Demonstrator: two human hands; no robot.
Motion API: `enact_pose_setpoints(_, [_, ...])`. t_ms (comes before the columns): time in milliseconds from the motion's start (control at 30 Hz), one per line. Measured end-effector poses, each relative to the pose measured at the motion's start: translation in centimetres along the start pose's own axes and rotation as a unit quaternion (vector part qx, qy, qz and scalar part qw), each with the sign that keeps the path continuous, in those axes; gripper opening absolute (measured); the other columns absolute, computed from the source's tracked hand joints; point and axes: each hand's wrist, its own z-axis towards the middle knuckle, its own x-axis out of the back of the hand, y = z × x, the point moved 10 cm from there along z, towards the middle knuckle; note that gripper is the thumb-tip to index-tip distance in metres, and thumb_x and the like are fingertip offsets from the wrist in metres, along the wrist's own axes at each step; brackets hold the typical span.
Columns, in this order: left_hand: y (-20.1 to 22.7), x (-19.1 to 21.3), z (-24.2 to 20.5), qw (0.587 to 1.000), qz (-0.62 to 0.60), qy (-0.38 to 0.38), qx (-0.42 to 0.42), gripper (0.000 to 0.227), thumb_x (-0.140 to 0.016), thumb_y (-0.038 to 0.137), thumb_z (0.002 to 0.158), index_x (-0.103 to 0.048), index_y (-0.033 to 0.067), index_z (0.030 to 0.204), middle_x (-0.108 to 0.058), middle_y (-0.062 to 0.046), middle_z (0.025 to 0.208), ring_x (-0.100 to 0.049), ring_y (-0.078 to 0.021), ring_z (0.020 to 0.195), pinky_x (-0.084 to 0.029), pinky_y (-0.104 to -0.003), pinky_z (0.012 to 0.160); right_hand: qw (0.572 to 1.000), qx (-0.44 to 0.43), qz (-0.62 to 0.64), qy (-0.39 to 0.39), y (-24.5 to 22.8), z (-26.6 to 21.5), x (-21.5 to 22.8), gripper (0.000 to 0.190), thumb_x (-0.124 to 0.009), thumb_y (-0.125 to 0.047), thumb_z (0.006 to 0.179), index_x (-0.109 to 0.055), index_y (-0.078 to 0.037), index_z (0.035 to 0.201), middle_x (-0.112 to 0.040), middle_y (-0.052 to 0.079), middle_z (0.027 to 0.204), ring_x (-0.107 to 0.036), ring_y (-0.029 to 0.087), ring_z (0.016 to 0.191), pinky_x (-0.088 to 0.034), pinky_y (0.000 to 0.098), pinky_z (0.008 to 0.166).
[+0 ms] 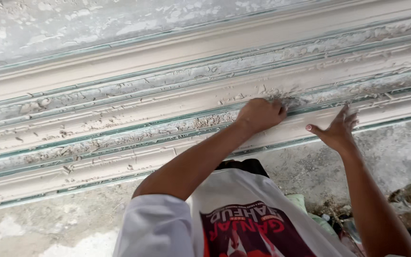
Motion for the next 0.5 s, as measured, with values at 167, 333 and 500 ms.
enact_pose_setpoints(167, [-3.1,0.2,-8.7,0.990,-0.064,0.063,0.106,0.036,-0.060,0.016,0.096,-0.060,0.0234,0.131,-0.065,-0.004,0.134,-0.075,-0.0380,0.078,-0.061,-0.055,0.064,0.991,0.102,-0.004,0.081,-1.3,-2.8,1.3,0.143,-0.074,-0.071,0.070,0.003,0.007,0.162,-0.001,0.042,0.164,-0.005,0.058,0.154,-0.008,0.0629,0.127])
enact_pose_setpoints(333, [-9.0,5.8,-24.5,0.956,-0.148,-0.125,0.219,0.053,-0.046,0.019,0.097,-0.047,0.0329,0.148,-0.057,0.005,0.147,-0.073,-0.0482,0.081,-0.061,-0.062,0.076,0.987,0.104,0.057,0.111,0.1,-2.2,0.4,0.133,-0.072,-0.067,0.081,0.008,-0.002,0.165,0.003,0.037,0.166,-0.002,0.059,0.153,-0.008,0.0692,0.125])
enact_pose_setpoints(500, [-11.7,2.8,-23.4,0.923,-0.135,-0.175,0.316,0.039,-0.040,0.043,0.105,-0.057,0.0403,0.140,-0.064,0.013,0.139,-0.075,-0.0400,0.086,-0.063,-0.053,0.078,0.982,0.106,0.076,0.134,0.8,-1.0,0.4,0.132,-0.076,-0.062,0.080,0.009,-0.006,0.165,0.002,0.037,0.166,-0.004,0.062,0.151,-0.010,0.0731,0.123])
